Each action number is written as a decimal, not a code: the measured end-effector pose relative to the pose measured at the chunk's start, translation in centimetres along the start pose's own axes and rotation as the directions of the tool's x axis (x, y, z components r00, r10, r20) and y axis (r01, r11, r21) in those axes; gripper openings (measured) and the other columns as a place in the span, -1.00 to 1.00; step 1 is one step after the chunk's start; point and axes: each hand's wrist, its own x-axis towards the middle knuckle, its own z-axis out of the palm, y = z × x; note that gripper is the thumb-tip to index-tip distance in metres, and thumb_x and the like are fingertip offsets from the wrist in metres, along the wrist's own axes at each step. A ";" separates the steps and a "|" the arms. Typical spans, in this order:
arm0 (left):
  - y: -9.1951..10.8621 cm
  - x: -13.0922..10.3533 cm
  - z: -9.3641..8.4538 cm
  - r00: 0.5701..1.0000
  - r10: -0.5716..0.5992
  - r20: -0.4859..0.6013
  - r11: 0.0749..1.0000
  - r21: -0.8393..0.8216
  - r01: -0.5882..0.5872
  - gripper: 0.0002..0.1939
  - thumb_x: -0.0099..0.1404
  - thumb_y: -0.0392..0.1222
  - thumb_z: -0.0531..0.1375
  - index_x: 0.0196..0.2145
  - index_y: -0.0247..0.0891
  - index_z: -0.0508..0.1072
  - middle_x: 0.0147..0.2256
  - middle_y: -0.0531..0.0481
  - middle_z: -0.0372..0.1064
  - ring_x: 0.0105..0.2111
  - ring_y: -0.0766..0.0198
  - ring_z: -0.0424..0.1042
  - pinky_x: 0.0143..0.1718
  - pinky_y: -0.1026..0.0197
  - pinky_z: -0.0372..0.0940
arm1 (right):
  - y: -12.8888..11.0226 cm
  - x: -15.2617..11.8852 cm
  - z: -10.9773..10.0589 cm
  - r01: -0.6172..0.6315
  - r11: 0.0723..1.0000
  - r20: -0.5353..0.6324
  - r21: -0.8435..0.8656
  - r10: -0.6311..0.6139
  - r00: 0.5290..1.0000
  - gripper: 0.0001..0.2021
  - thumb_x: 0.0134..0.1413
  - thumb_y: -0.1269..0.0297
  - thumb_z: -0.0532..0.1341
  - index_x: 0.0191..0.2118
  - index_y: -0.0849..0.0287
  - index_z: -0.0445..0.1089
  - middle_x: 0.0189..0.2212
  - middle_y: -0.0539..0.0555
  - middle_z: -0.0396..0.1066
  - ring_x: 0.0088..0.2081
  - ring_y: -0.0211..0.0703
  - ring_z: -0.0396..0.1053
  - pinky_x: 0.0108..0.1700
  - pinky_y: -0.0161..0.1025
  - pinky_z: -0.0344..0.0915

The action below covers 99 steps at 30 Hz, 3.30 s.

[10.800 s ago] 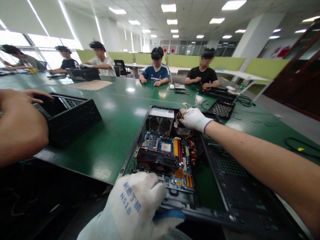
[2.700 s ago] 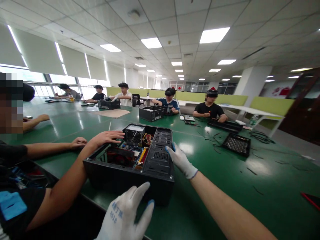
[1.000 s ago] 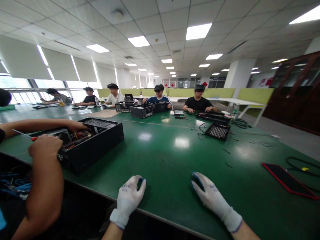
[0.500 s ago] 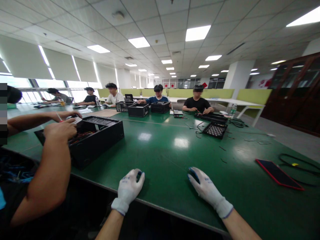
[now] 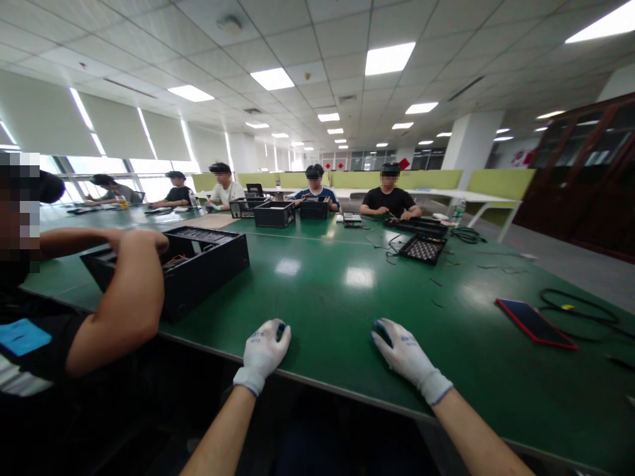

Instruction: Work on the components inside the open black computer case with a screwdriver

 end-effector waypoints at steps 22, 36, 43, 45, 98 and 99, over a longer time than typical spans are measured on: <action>0.6 0.5 -1.1 0.995 0.004 0.101 0.998 0.059 -0.010 -0.71 0.47 0.07 0.11 -0.15 -0.14 0.54 -0.16 -0.09 0.58 -0.15 0.09 0.56 -0.17 0.15 0.33 | -3.8 -1.3 -2.9 -0.130 0.982 0.111 -0.137 0.145 0.983 -0.39 0.38 -0.04 0.04 0.23 0.38 0.44 0.26 0.41 0.39 0.31 0.18 0.30 0.35 0.02 0.18; 0.8 0.6 -1.8 0.987 0.023 0.161 0.996 0.080 -0.037 -0.67 0.47 0.08 0.10 -0.10 -0.16 0.54 -0.07 -0.14 0.58 -0.07 0.08 0.56 -0.07 0.14 0.34 | -5.3 -2.3 -3.2 -0.168 0.962 0.118 -0.213 0.196 0.974 -0.38 0.40 -0.02 0.03 0.24 0.43 0.42 0.27 0.44 0.36 0.33 0.20 0.27 0.34 0.00 0.14; 0.8 0.8 -1.7 0.987 -0.010 0.163 0.997 0.076 -0.002 -0.65 0.46 0.10 0.09 -0.10 -0.14 0.54 -0.09 -0.15 0.58 -0.08 0.04 0.56 -0.09 0.11 0.36 | -5.7 -2.2 -3.5 -0.168 0.954 0.134 -0.248 0.206 0.969 -0.38 0.40 -0.06 0.01 0.23 0.38 0.43 0.28 0.40 0.37 0.31 0.19 0.28 0.32 0.01 0.16; 0.7 0.8 -1.7 0.986 -0.006 0.167 0.997 0.078 -0.008 -0.65 0.46 0.11 0.08 -0.12 -0.14 0.54 -0.10 -0.14 0.58 -0.08 0.03 0.56 -0.09 0.11 0.36 | -5.8 -2.2 -3.6 -0.171 0.953 0.142 -0.250 0.211 0.967 -0.38 0.41 -0.06 0.01 0.24 0.37 0.43 0.28 0.39 0.37 0.32 0.17 0.28 0.33 -0.01 0.15; 0.3 -0.1 -1.1 1.000 0.023 0.006 0.999 0.035 -0.023 -0.72 0.45 0.06 0.15 -0.14 -0.15 0.54 -0.20 -0.06 0.58 -0.18 0.08 0.57 -0.20 0.16 0.33 | -5.8 -3.4 -3.7 -0.062 0.953 0.083 -0.295 0.091 0.992 -0.45 0.43 -0.02 0.06 0.18 0.36 0.48 0.19 0.37 0.45 0.24 0.22 0.36 0.27 0.03 0.24; 0.3 -0.2 -1.1 1.000 0.023 0.003 0.999 0.036 -0.023 -0.72 0.45 0.06 0.15 -0.13 -0.15 0.53 -0.19 -0.06 0.57 -0.17 0.08 0.57 -0.19 0.16 0.33 | -5.8 -3.4 -3.7 -0.062 0.954 0.078 -0.294 0.089 0.993 -0.45 0.43 -0.02 0.06 0.17 0.36 0.48 0.18 0.37 0.45 0.23 0.23 0.36 0.26 0.04 0.25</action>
